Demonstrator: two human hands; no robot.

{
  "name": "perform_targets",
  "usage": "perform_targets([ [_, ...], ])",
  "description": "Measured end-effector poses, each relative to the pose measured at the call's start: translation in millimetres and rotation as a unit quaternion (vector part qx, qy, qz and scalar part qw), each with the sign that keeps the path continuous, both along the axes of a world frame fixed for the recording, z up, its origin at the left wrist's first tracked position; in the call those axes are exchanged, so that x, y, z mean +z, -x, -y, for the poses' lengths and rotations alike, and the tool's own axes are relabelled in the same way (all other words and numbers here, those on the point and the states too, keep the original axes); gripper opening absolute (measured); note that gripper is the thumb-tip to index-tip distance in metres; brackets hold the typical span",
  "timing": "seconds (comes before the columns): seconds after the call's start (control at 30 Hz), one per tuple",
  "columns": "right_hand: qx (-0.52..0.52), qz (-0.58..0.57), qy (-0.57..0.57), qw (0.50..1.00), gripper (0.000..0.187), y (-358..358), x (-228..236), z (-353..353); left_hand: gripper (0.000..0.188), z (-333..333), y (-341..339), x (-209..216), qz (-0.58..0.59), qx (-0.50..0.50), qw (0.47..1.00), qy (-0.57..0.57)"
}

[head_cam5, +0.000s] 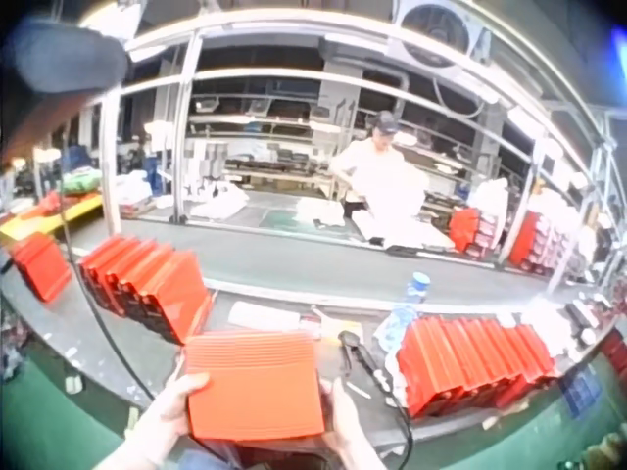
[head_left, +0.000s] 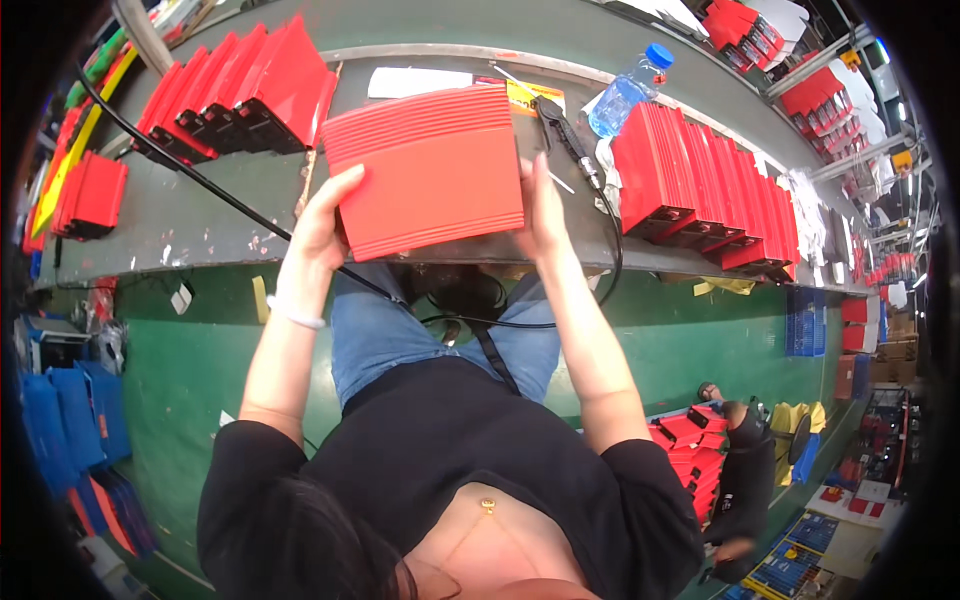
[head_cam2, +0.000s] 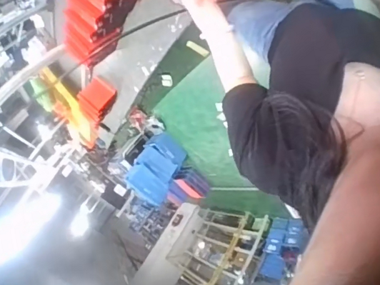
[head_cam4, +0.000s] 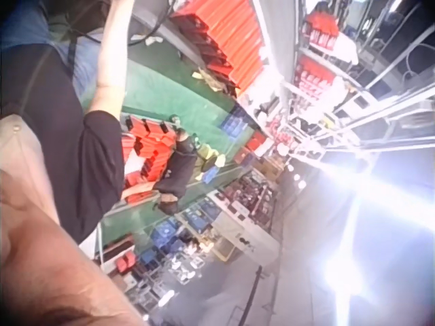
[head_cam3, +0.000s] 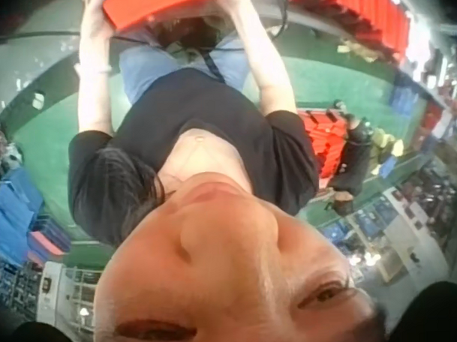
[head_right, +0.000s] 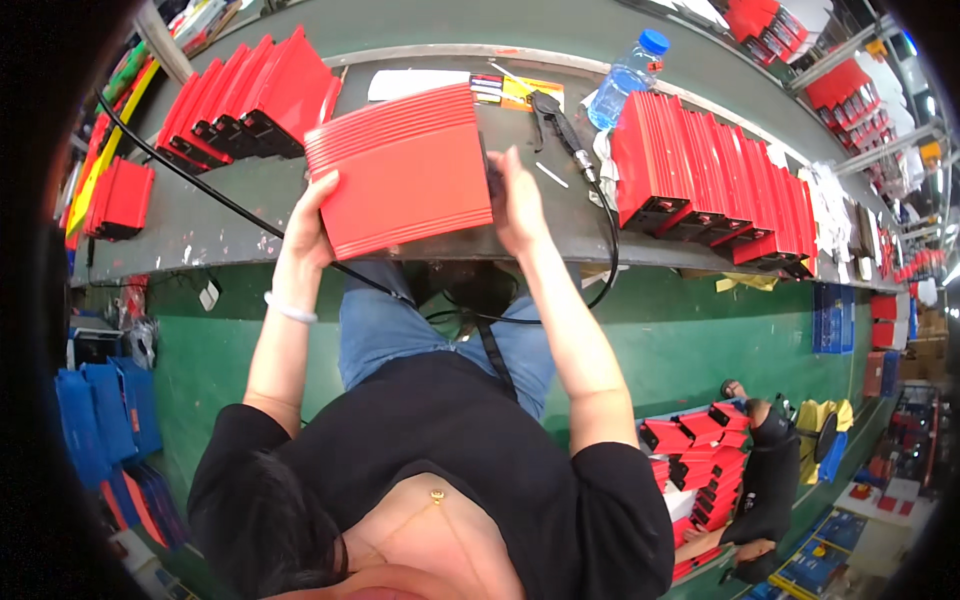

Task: Cleaning and applying product labels to power inverter housings on an assembly line.

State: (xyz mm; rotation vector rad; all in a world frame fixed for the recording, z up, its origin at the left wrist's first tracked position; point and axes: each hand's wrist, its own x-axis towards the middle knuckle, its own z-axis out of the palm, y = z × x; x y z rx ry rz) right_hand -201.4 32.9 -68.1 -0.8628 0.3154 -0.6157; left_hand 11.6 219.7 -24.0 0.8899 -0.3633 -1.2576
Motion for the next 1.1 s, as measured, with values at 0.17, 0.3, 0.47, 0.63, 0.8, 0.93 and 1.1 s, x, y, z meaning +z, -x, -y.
perform_targets([
  [0.17,-0.155,-0.361,0.650,0.651,0.033,-7.8,35.2,36.2,0.061,-20.8,4.2,-0.9,0.175,0.115,0.974,0.090],
  [0.3,-0.183,-0.590,0.666,0.418,0.028,29.8,44.7,99.4,0.066,-27.3,8.4,3.9,0.209,0.115,0.965,0.110],
  [0.47,-0.063,-0.659,0.649,0.375,0.028,27.6,36.4,110.3,0.071,-44.6,11.8,0.8,0.267,0.118,0.950,0.112],
  [0.63,-0.152,-0.589,0.604,0.515,0.037,39.4,54.7,99.4,0.069,-62.6,18.0,8.7,0.315,0.090,0.942,0.066],
  [0.8,-0.036,-0.241,0.243,0.939,0.044,77.6,86.8,53.4,0.071,-96.4,19.7,4.3,0.354,0.090,0.930,0.032],
  [0.93,0.030,0.004,0.079,0.996,0.072,107.9,93.0,20.5,0.077,-126.2,30.7,8.5,0.389,0.083,0.918,0.011],
  [1.1,0.204,0.202,-0.173,0.942,0.077,121.1,71.0,-7.2,0.072,-163.4,43.5,7.1,0.418,0.067,0.906,-0.007],
])
